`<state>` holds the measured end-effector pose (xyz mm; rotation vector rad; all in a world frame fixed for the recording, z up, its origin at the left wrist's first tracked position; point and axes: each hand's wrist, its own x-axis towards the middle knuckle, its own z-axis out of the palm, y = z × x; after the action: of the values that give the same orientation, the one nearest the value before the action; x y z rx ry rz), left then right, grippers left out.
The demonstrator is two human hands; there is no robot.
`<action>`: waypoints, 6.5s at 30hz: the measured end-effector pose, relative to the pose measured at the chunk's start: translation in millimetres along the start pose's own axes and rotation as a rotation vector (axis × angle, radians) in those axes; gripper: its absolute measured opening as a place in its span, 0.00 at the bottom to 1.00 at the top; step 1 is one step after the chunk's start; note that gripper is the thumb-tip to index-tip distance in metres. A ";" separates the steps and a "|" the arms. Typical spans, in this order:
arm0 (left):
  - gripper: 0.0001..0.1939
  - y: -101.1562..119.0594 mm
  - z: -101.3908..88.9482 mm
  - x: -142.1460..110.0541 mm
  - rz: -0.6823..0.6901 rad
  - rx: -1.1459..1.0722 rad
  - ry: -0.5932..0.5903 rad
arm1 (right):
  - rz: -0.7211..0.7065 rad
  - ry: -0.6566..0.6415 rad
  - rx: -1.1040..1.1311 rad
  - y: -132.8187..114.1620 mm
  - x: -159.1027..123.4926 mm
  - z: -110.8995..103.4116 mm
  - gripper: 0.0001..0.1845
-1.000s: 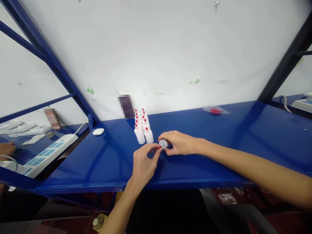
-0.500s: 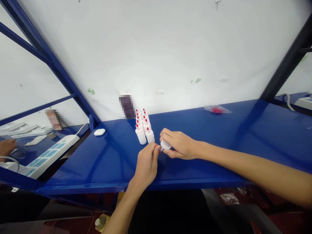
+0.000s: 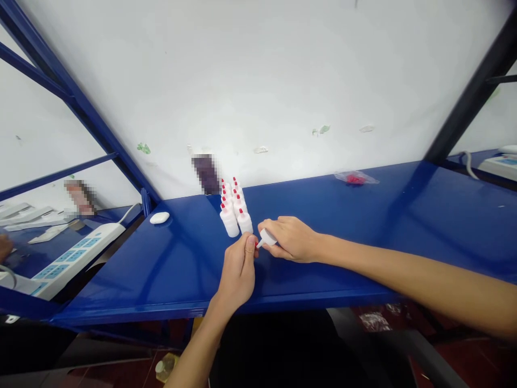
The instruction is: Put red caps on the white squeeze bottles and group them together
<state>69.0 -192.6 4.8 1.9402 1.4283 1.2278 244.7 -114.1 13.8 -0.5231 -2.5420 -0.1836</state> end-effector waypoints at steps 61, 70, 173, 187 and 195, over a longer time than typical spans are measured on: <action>0.16 3.7 6.7 5.3 -0.038 0.209 -0.011 | 0.077 0.008 0.049 3.4 0.7 2.3 0.30; 0.16 4.6 1.2 5.5 0.002 0.426 0.034 | 0.109 0.234 0.203 12.6 1.3 0.9 0.15; 0.25 -11.9 -37.4 8.6 -0.033 0.798 -0.337 | 0.442 0.234 0.843 15.3 30.6 35.9 0.14; 0.10 4.1 -23.4 7.4 0.079 0.351 -0.193 | 0.532 0.181 1.371 36.5 1.1 22.5 0.06; 0.24 17.2 21.9 49.0 0.300 0.390 -0.283 | 0.566 0.306 1.043 49.8 -18.1 10.8 0.15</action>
<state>100.3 -150.8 26.1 2.5502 1.3346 0.7790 273.6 -72.0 -3.7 -0.6593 -1.7525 1.1004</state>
